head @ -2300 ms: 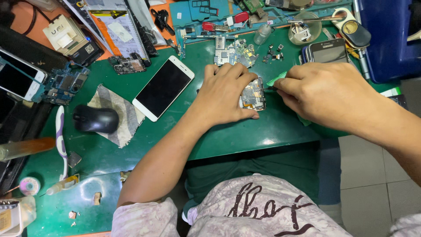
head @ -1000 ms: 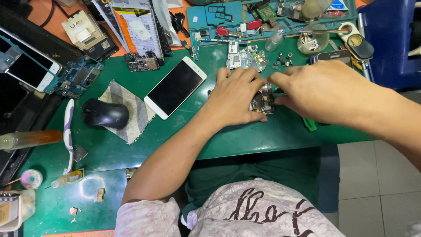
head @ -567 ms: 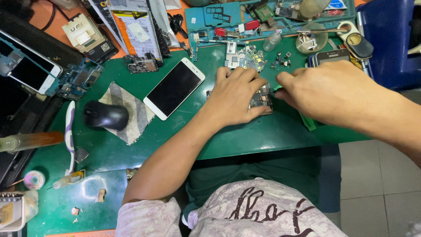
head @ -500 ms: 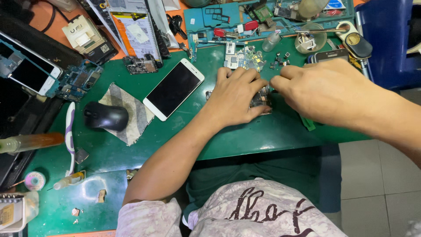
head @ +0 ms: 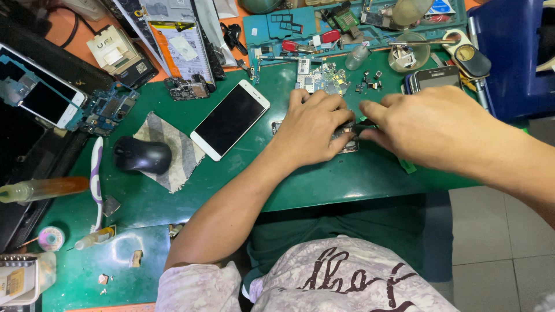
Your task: The person uses a screwdriver and a green plastic pry tool to disassemble a smartphone. They remove screws from the internal frame, pry open the casing, and carefully lift the motherboard out of the phone body.
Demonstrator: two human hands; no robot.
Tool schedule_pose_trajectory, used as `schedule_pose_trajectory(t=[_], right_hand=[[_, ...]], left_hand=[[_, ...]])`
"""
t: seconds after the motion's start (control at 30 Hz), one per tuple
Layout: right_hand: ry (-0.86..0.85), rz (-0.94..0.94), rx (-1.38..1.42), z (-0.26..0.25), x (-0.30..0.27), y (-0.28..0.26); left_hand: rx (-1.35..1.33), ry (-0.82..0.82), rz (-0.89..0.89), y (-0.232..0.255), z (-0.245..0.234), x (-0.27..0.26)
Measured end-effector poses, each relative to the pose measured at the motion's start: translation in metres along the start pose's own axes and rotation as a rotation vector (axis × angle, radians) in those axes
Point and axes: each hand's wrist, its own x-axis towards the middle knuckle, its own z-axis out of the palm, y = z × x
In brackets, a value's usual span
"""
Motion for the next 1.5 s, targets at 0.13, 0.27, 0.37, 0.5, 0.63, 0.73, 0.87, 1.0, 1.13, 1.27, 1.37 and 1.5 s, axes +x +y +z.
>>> schedule_pose_trajectory(t=[0.13, 0.27, 0.37, 0.5, 0.63, 0.73, 0.87, 1.0, 1.13, 1.27, 1.37, 1.5], right_hand=[[0.156, -0.168, -0.063, 0.007, -0.007, 0.006], [0.206, -0.159, -0.104, 0.005, -0.014, 0.005], [0.224, -0.154, -0.102, 0.009, -0.020, 0.006], [0.432, -0.083, -0.035, 0.014, -0.040, 0.010], [0.504, 0.058, 0.159, 0.023, -0.076, 0.013], [0.543, 0.141, 0.207, 0.037, -0.092, 0.011], [0.575, 0.085, 0.265, 0.048, -0.104, 0.019], [0.641, 0.090, 0.274, 0.055, -0.109, 0.027], [0.641, 0.105, 0.276, 0.060, -0.102, 0.031], [0.645, 0.064, 0.252, 0.062, -0.078, 0.033], [0.650, 0.031, 0.210, 0.061, -0.051, 0.031], [0.604, -0.002, 0.123, 0.060, -0.022, 0.028]], left_hand=[[0.019, -0.009, 0.008, 0.000, 0.001, 0.000], [0.043, 0.010, 0.020, -0.002, 0.006, 0.000], [0.036, 0.040, 0.053, -0.003, 0.008, 0.001], [0.055, 0.131, 0.122, 0.002, 0.000, 0.003], [0.018, 0.214, 0.072, 0.010, -0.009, 0.020], [0.219, 0.239, 0.129, 0.017, -0.004, 0.048], [0.457, 0.395, 0.237, 0.022, 0.013, 0.092], [0.500, 0.365, 0.199, 0.019, 0.028, 0.108], [0.304, 0.164, 0.112, 0.009, -0.003, 0.083], [-0.018, -0.207, -0.031, 0.011, -0.043, 0.044], [-0.043, -0.333, -0.123, 0.011, -0.043, 0.025], [0.059, -0.309, -0.128, 0.005, -0.027, 0.011]])
